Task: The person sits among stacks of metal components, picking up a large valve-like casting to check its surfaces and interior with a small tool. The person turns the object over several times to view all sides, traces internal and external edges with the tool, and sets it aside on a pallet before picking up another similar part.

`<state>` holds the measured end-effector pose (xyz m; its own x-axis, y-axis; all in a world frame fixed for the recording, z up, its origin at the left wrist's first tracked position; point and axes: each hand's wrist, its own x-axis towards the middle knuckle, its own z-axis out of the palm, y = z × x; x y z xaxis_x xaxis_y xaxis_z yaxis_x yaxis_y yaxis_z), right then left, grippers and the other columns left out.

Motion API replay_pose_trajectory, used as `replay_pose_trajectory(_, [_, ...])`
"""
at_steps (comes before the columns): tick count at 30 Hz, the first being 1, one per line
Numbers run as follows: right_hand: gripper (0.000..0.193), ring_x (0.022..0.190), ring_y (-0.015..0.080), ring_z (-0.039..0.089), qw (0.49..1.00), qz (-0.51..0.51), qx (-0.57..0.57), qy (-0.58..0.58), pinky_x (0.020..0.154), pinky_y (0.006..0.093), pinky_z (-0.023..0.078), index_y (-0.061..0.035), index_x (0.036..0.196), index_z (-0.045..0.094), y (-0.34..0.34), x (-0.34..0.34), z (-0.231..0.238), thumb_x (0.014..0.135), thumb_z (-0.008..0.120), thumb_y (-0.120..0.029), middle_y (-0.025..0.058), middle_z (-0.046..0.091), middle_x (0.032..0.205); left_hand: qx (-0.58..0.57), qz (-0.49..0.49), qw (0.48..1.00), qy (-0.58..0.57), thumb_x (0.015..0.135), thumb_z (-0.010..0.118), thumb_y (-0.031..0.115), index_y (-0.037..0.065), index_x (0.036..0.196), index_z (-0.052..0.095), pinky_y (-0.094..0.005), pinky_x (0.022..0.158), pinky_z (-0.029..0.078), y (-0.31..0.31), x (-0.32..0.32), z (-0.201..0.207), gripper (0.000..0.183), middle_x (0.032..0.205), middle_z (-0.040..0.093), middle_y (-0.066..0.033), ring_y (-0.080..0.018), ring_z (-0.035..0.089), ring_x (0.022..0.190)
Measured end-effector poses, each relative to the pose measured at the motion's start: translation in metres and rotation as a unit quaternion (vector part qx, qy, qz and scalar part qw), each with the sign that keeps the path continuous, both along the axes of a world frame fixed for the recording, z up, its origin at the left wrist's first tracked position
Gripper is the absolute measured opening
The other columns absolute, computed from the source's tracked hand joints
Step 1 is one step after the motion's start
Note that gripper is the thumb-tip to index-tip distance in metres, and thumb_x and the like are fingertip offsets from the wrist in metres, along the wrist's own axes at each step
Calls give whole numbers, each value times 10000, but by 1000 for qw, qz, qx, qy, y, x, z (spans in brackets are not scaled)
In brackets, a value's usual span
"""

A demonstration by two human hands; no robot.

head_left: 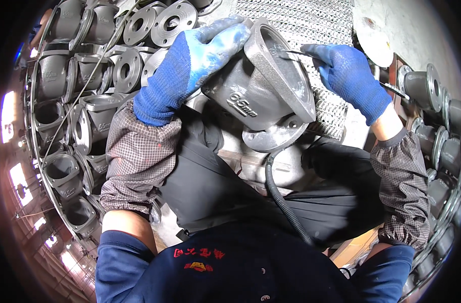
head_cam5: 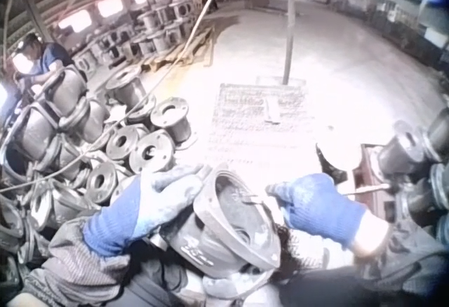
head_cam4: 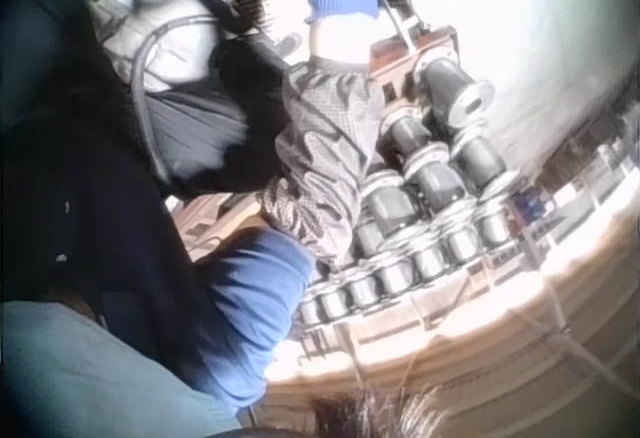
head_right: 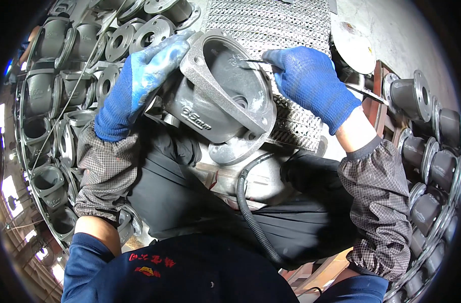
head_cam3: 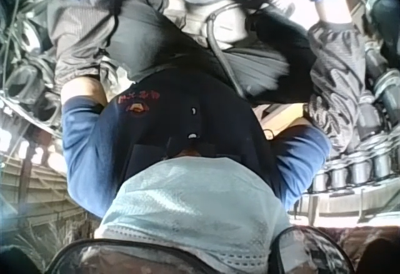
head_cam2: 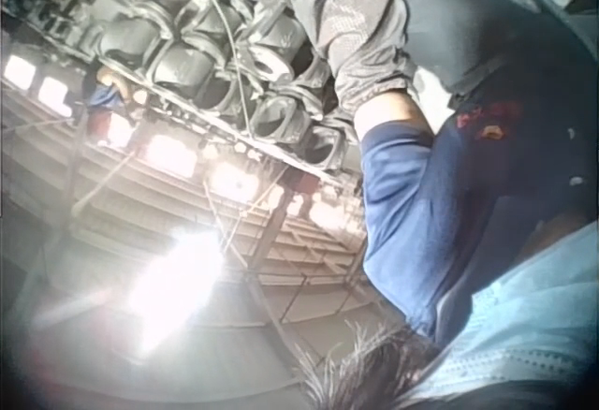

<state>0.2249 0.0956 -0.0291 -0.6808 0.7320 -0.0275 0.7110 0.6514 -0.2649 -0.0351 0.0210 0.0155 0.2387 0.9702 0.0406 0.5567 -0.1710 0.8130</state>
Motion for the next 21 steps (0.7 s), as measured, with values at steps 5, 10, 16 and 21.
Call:
replay_pose_trajectory(5, [249,711,268,632,1000,3,-16,-6,664,392,514,-150,1017,642,4,-8,1,793,533,-157,108,646,785,-47,71,995,-60,873,563,303,27,1125,579,-270,857,449,1,4,-1,374,1097,605,-143,-185,589,974])
replay_pose_trajectory(10, [248,733,281,625,998,-10,-63,15,688,389,506,-129,1006,643,8,-14,7,782,537,-141,122,646,822,96,-28,993,55,868,569,314,27,1126,579,-273,839,460,0,-4,-3,386,1114,596,-158,-188,594,963])
replay_pose_trajectory(16, [293,747,286,625,986,-29,-141,85,718,372,508,-149,1037,637,21,-9,-1,769,528,-103,118,647,852,-41,79,995,-40,839,588,398,25,1131,582,-273,835,462,2,4,-3,474,1096,604,-162,-188,597,961])
replay_pose_trajectory(21, [311,706,269,622,998,30,-7,51,663,374,507,-203,1081,616,16,-5,-9,788,546,-125,102,645,814,-91,110,988,-60,822,601,426,16,1133,581,-274,843,458,0,5,0,515,1105,602,-159,-180,597,958])
